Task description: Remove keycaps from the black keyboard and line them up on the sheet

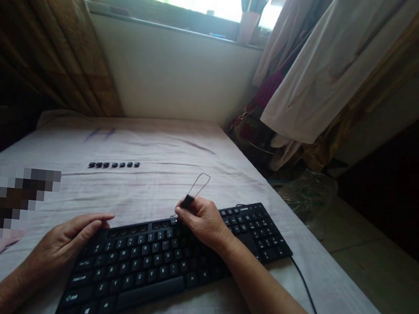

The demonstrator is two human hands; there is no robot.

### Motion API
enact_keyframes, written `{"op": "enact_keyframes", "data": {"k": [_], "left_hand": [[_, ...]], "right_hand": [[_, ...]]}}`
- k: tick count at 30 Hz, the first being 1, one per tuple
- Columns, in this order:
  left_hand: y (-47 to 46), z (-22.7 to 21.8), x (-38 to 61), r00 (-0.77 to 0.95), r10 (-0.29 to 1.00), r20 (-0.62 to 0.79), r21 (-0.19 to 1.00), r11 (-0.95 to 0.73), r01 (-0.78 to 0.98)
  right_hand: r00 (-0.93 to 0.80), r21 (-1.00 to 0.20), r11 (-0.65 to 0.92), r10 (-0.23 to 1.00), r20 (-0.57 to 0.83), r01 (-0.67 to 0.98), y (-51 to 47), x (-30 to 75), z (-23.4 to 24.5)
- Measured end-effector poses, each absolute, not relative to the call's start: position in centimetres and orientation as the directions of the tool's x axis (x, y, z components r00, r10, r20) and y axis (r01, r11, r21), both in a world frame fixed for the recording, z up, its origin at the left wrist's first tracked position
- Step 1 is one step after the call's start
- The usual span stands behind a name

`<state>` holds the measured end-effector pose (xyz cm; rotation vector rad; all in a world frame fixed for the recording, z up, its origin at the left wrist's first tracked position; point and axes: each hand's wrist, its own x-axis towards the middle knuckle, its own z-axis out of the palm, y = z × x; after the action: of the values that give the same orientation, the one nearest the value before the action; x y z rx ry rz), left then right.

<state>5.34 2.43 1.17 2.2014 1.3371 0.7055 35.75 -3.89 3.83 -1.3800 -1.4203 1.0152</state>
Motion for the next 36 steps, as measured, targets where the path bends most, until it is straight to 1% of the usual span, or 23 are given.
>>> {"op": "enact_keyframes", "data": {"k": [6, 11, 16, 19, 23, 25, 27, 31, 33, 36], "left_hand": [[2.4, 1.1, 5.3, 0.42, 0.889, 0.182, 0.62, -0.435, 0.653], [2.4, 1.3, 5.5, 0.419, 0.886, 0.2, 0.618, -0.446, 0.647], [2.4, 1.2, 5.5, 0.414, 0.889, 0.198, 0.614, -0.441, 0.655], [2.5, 0.9, 5.4, 0.429, 0.883, 0.189, 0.611, -0.448, 0.652], [2.4, 0.8, 5.3, 0.438, 0.873, 0.212, 0.597, -0.471, 0.65], [2.4, 0.9, 5.4, 0.443, 0.867, 0.226, 0.587, -0.485, 0.648], [2.4, 0.9, 5.4, 0.451, 0.861, 0.237, 0.577, -0.498, 0.647], [2.5, 0.8, 5.3, 0.466, 0.848, 0.254, 0.559, -0.522, 0.644], [2.5, 0.8, 5.2, 0.481, 0.838, 0.259, 0.548, -0.537, 0.641], [2.4, 0.9, 5.2, 0.509, 0.822, 0.254, 0.529, -0.559, 0.639]], "right_hand": [[-0.042, -0.89, 0.122, 0.992, 0.115, 0.439, -4.0, 35.9, 4.0], [-0.112, -0.846, 0.212, 0.977, 0.181, 0.489, -4.0, 36.4, 3.9], [-0.223, -0.764, 0.316, 0.948, 0.228, 0.563, -3.6, 36.5, 4.2], [-0.304, -0.694, 0.368, 0.927, 0.221, 0.618, -3.0, 36.4, 4.8], [-0.437, -0.552, 0.457, 0.882, 0.178, 0.697, -2.1, 36.2, 5.4], [-0.475, -0.503, 0.489, 0.864, 0.167, 0.712, -1.8, 36.2, 5.3], [-0.481, -0.51, 0.499, 0.858, 0.179, 0.701, -1.8, 36.3, 5.1], [-0.378, -0.629, 0.442, 0.893, 0.244, 0.639, -2.5, 36.5, 4.4], [-0.337, -0.669, 0.401, 0.912, 0.232, 0.626, -2.7, 36.6, 4.1], [-0.33, -0.686, 0.379, 0.92, 0.21, 0.621, -2.8, 36.7, 3.9]]}}
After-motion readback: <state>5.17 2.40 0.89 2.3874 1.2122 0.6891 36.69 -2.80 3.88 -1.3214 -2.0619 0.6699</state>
